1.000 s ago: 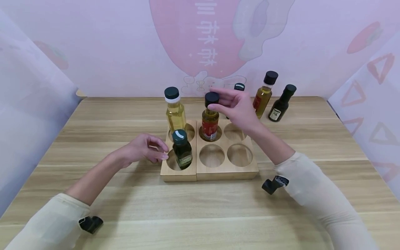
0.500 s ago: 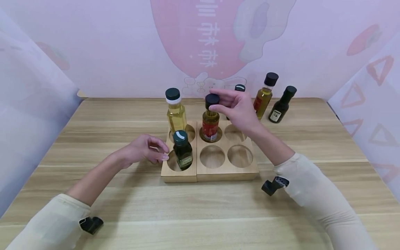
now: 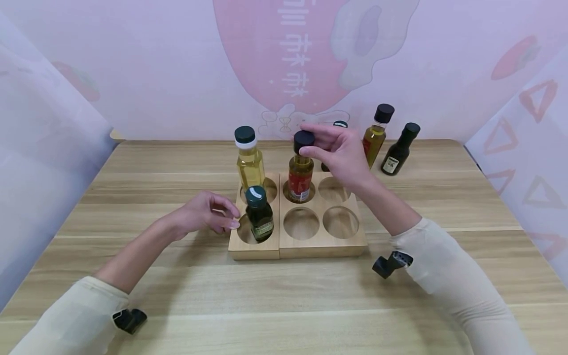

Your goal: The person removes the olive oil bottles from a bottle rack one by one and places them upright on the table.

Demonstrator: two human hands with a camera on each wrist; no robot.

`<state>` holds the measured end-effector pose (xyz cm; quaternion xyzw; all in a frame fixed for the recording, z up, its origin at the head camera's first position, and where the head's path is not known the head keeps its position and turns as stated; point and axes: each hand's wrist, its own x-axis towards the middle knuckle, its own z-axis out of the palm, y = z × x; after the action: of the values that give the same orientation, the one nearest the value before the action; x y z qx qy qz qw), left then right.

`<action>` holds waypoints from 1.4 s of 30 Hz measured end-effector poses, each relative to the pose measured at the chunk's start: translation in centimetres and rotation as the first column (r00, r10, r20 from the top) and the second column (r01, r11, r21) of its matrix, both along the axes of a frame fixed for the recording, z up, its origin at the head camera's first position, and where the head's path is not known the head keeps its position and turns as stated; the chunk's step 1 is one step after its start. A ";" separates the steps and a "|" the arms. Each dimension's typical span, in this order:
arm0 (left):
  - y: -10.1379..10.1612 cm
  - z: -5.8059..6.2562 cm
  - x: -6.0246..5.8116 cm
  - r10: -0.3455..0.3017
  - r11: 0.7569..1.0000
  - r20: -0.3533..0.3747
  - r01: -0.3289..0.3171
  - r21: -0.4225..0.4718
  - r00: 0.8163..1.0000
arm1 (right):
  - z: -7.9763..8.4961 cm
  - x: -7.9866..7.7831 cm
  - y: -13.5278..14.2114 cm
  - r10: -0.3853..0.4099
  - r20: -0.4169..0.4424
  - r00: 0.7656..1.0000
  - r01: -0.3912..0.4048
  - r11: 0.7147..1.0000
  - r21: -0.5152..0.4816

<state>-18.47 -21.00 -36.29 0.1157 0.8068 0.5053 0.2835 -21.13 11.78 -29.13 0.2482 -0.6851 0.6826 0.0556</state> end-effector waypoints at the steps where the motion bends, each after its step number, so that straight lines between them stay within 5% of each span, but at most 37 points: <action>1: 0.0 0.0 0.0 -0.001 1.000 0.000 0.001 0.000 1.000 | 0.0 0.0 0.0 -0.001 -0.003 1.000 0.001 1.000 -0.004; 18: 0.0 -0.1 0.0 -0.002 1.000 0.006 0.002 0.007 1.000 | 1.5 0.4 -0.1 -0.063 -0.046 0.997 0.057 0.990 -0.132; 42: -0.1 -0.2 -0.1 -0.004 1.000 0.012 0.004 0.009 1.000 | 2.2 -0.1 -0.5 -0.182 -0.134 0.974 0.126 0.930 -0.346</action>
<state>-18.54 -21.08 -36.44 0.1154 0.8026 0.5089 0.2889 -21.26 11.28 -26.89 0.2357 -0.5693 0.7600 0.2068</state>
